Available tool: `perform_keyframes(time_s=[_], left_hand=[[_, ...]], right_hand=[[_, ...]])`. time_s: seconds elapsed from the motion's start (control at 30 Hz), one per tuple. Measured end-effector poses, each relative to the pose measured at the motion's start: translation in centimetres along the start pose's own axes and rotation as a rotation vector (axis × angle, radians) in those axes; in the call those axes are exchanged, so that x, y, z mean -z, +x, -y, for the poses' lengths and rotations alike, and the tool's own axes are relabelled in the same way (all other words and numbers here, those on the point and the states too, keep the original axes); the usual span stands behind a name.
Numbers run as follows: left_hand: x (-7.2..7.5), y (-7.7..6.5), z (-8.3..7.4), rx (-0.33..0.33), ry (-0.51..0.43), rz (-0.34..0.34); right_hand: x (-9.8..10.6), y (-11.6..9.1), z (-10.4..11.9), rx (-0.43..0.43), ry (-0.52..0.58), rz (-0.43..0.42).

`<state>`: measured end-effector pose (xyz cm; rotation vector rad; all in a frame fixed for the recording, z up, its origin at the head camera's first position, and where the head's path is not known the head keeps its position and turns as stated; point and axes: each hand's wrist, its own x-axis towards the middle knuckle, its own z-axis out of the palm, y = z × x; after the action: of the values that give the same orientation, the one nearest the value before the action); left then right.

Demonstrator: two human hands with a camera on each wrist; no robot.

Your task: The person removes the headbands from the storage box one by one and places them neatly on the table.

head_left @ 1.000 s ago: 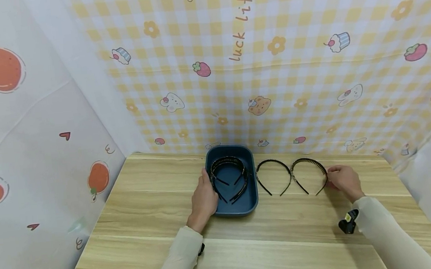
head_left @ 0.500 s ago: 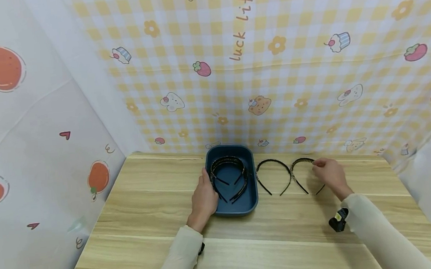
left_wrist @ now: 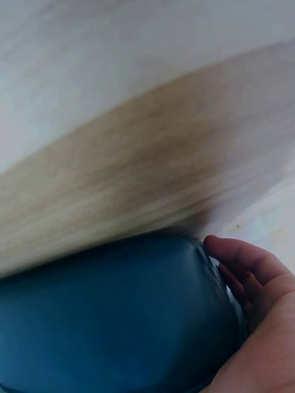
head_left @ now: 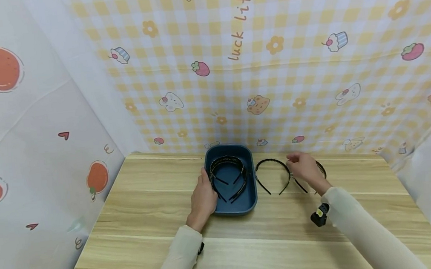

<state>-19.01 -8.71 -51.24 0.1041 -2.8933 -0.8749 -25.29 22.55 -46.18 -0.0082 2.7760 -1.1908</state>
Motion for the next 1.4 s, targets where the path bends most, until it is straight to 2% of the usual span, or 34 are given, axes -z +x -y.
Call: perform_keyframes(time_s=[0.1, 0.27, 0.43, 0.63, 0.9, 1.0, 1.4], left_hand=[[0.0, 0.0, 0.0, 0.000, -0.001, 0.000], [0.0, 0.1, 0.1, -0.002, 0.005, -0.003], [0.0, 0.1, 0.1, -0.005, 0.002, -0.006], [-0.1, 0.2, 0.2, 0.008, 0.011, 0.007], [0.0, 0.2, 0.1, 0.011, 0.006, 0.019], [0.0, 0.2, 0.1, 0.011, 0.005, 0.015], [0.1, 0.0, 0.0, 0.001, 0.001, 0.017]], right_hand=[[-0.8, 0.2, 1.4, 0.038, -0.022, 0.002], [-2.0, 0.6, 3.1, 0.080, 0.006, 0.004], [-3.6, 0.9, 4.7, 0.087, 0.093, 0.023], [-5.5, 0.7, 6.5, 0.100, 0.175, 0.103], [-7.1, 0.7, 8.1, 0.065, 0.286, 0.190], [-7.5, 0.8, 8.5, 0.054, 0.265, 0.203], [-8.7, 0.8, 10.0, 0.036, 0.064, 0.233]])
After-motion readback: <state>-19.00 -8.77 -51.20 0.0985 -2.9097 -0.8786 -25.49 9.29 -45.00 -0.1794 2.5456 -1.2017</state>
